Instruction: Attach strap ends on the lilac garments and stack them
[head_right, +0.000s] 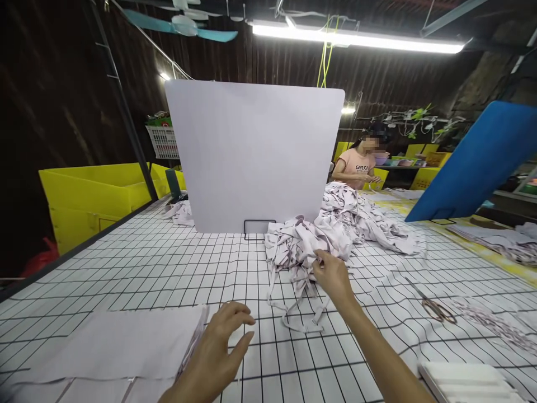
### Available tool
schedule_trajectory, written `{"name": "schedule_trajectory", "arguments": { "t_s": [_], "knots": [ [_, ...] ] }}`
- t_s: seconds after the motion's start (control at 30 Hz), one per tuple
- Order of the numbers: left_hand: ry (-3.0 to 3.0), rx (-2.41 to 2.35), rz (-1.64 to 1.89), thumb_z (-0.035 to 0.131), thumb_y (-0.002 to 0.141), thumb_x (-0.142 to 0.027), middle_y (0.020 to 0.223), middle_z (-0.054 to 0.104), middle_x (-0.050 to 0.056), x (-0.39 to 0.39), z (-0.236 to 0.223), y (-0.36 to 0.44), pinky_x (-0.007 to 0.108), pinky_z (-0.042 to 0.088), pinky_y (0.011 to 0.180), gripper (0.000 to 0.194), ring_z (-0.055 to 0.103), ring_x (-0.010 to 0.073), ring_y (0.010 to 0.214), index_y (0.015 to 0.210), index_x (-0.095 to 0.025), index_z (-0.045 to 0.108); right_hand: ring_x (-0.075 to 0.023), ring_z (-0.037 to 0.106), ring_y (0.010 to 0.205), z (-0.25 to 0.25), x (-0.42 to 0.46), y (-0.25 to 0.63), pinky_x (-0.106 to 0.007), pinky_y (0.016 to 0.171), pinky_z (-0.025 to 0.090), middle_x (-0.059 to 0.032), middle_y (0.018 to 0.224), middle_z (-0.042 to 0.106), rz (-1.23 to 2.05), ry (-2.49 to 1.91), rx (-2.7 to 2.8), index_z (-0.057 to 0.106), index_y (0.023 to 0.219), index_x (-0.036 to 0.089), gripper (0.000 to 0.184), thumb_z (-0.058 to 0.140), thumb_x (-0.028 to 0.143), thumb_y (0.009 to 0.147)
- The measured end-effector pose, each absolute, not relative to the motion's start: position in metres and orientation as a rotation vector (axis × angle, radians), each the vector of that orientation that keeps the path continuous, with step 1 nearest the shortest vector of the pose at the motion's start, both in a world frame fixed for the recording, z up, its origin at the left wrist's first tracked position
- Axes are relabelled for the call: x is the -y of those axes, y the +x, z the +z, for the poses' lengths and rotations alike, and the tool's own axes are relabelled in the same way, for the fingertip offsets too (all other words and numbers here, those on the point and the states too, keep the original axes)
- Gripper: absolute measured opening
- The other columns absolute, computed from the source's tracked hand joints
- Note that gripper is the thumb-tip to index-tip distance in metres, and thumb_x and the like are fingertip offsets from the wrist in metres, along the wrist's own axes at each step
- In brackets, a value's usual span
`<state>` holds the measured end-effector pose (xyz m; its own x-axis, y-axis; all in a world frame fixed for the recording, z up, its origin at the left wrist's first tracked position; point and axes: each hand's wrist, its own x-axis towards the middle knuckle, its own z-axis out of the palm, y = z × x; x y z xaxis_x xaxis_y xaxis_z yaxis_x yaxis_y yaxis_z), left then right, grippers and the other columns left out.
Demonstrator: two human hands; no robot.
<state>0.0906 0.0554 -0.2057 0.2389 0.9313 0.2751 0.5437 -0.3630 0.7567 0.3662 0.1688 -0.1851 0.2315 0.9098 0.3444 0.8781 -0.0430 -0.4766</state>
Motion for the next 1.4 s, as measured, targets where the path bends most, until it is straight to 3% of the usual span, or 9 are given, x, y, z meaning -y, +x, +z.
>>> {"name": "schedule_trajectory", "arguments": {
  "t_s": [0.1, 0.23, 0.37, 0.43, 0.53, 0.77, 0.97, 1.17, 1.4],
  "knots": [
    [1.694, -1.230, 0.877, 0.057, 0.089, -0.028, 0.106, 0.071, 0.009, -0.063, -0.201, 0.115, 0.041, 0.055, 0.091, 0.015, 0.066, 0.0249, 0.099, 0.095, -0.021, 0.070, -0.0249, 0.071, 0.071, -0.202, -0.110, 0.353, -0.035, 0.062, 0.057, -0.0073, 0.088, 0.076, 0.186, -1.809, 1.701, 0.074, 0.106, 0.020, 0.029, 0.050, 0.029, 0.093],
    [1.317, -1.157, 0.832, 0.063, 0.090, -0.039, 0.117, 0.069, 0.014, -0.073, -0.215, 0.151, 0.031, 0.057, 0.074, 0.038, 0.070, 0.0209, 0.092, 0.120, -0.015, 0.062, -0.0266, 0.072, 0.098, -0.219, -0.047, 0.329, -0.038, 0.080, 0.059, -0.0084, 0.114, 0.075, 0.438, -1.551, 1.789, 0.073, 0.108, 0.024, 0.030, 0.055, 0.042, 0.091],
    [1.323, -1.330, 0.894, 0.065, 0.083, -0.019, 0.084, 0.069, 0.007, -0.074, -0.234, 0.161, 0.026, 0.052, 0.068, 0.011, 0.067, 0.0175, 0.078, 0.093, -0.014, 0.064, -0.0266, 0.071, 0.101, -0.226, -0.009, 0.318, -0.037, 0.086, 0.058, -0.0079, 0.106, 0.077, 0.684, -1.479, 1.780, 0.077, 0.103, 0.024, 0.030, 0.060, 0.046, 0.093],
    [1.358, -1.394, 0.900, 0.064, 0.079, -0.012, 0.074, 0.065, 0.004, -0.071, -0.238, 0.156, 0.027, 0.049, 0.067, 0.004, 0.064, 0.0174, 0.073, 0.079, -0.016, 0.062, -0.0252, 0.073, 0.089, -0.227, -0.002, 0.323, -0.035, 0.077, 0.059, -0.0069, 0.096, 0.078, 0.693, -1.550, 1.754, 0.078, 0.096, 0.024, 0.034, 0.056, 0.049, 0.095],
    [1.490, -1.449, 0.937, 0.061, 0.084, -0.018, 0.080, 0.064, 0.004, -0.062, -0.237, 0.149, 0.031, 0.048, 0.072, 0.001, 0.061, 0.0193, 0.078, 0.083, -0.018, 0.060, -0.0250, 0.072, 0.080, -0.228, -0.017, 0.338, -0.034, 0.067, 0.058, -0.0085, 0.095, 0.078, 0.504, -1.717, 1.677, 0.078, 0.100, 0.021, 0.038, 0.052, 0.049, 0.095],
    [2.164, -1.662, 0.684, 0.055, 0.096, -0.035, 0.109, 0.065, 0.013, -0.072, -0.225, 0.183, 0.045, 0.045, 0.093, 0.021, 0.056, 0.0316, 0.110, 0.099, -0.016, 0.063, -0.0301, 0.066, 0.108, -0.239, -0.110, 0.344, -0.046, 0.095, 0.053, -0.0141, 0.110, 0.071, 0.320, -1.886, 1.631, 0.072, 0.105, 0.013, 0.021, 0.073, 0.024, 0.087],
    [2.186, -1.747, 0.464, 0.062, 0.092, -0.035, 0.119, 0.066, 0.022, -0.107, -0.226, 0.206, 0.052, 0.044, 0.097, 0.031, 0.057, 0.0394, 0.118, 0.111, -0.011, 0.065, -0.0200, 0.069, 0.095, -0.246, -0.122, 0.350, -0.041, 0.085, 0.058, -0.0062, 0.111, 0.070, 0.392, -1.912, 1.563, 0.068, 0.111, 0.016, 0.021, 0.065, 0.033, 0.099],
    [2.142, -1.754, 0.473, 0.048, 0.092, -0.013, 0.100, 0.071, 0.016, -0.110, -0.217, 0.189, 0.042, 0.046, 0.082, 0.021, 0.067, 0.0318, 0.100, 0.093, -0.014, 0.069, -0.0250, 0.072, 0.081, -0.232, -0.097, 0.379, -0.035, 0.078, 0.054, -0.0050, 0.078, 0.075, 0.478, -1.829, 1.365, 0.072, 0.083, 0.018, 0.019, 0.064, 0.035, 0.087],
    [2.276, -1.574, 0.530, 0.049, 0.091, -0.011, 0.091, 0.071, 0.010, -0.074, -0.214, 0.173, 0.040, 0.045, 0.084, 0.022, 0.064, 0.0259, 0.092, 0.081, -0.015, 0.068, -0.0276, 0.073, 0.085, -0.221, -0.038, 0.379, -0.034, 0.072, 0.058, -0.0100, 0.088, 0.078, 0.769, -1.599, 1.236, 0.075, 0.095, 0.016, 0.045, 0.067, 0.058, 0.080]
  ]
}}
